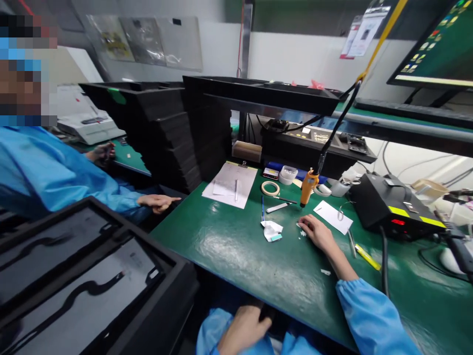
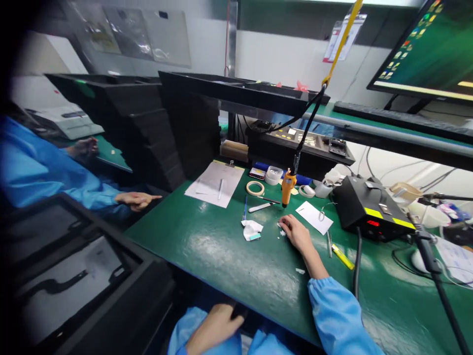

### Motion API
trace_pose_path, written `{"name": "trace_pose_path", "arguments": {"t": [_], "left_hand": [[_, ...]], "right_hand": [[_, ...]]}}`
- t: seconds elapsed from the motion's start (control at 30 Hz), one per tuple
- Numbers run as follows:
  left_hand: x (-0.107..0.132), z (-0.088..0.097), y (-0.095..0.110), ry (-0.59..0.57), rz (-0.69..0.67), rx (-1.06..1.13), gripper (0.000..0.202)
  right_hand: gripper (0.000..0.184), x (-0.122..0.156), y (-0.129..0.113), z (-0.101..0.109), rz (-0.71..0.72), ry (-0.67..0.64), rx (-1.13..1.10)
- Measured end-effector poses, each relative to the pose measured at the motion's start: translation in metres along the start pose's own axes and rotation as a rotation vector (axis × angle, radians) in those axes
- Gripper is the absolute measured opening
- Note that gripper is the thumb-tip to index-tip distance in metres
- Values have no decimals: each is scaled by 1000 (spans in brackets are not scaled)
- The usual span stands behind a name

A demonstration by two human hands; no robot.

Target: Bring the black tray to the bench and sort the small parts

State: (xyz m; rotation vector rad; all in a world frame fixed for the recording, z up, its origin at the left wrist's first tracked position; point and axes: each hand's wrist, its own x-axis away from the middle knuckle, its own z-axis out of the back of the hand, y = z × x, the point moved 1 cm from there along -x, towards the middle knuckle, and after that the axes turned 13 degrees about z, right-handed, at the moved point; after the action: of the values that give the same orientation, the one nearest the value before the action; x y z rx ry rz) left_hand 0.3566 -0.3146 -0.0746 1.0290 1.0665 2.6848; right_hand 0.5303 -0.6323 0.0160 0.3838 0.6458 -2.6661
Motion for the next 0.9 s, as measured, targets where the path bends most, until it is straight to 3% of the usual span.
{"name": "trace_pose_path", "arguments": {"t": [0.07, 0.2, 0.3, 0.4, 0.47, 0.57, 0.63, 0.77, 0.9], "left_hand": [[11, -9, -16, 17, -81, 16, 43], [29, -24, -45, 115, -385, 169, 34], [42, -14, -42, 409, -548, 181, 24], [54, 21, -17, 746, -780, 175, 23], [56, 50, 0, 939, -786, 246, 21], [46, 85, 16, 1016, -768, 191, 19], [33, 98, 21, 1087, -749, 172, 19], [10, 101, 22, 1349, -719, 27, 24], [8, 96, 19, 1403, -691, 17, 22]], "right_hand": [[27, 0, 3, -3, 8, 8, -7], [28, -1, 8, -8, 11, 21, -13], [28, -5, 6, -6, 31, 7, -17], [29, -9, 0, -4, 65, -21, -29], [30, -10, -1, -3, 75, -28, -42], [31, -7, 4, -3, 67, 16, -70], [33, -2, 9, -3, 64, 58, -86], [28, 3, 8, -5, 75, 70, -95], [17, 6, -2, -9, 52, 54, -81]]}}
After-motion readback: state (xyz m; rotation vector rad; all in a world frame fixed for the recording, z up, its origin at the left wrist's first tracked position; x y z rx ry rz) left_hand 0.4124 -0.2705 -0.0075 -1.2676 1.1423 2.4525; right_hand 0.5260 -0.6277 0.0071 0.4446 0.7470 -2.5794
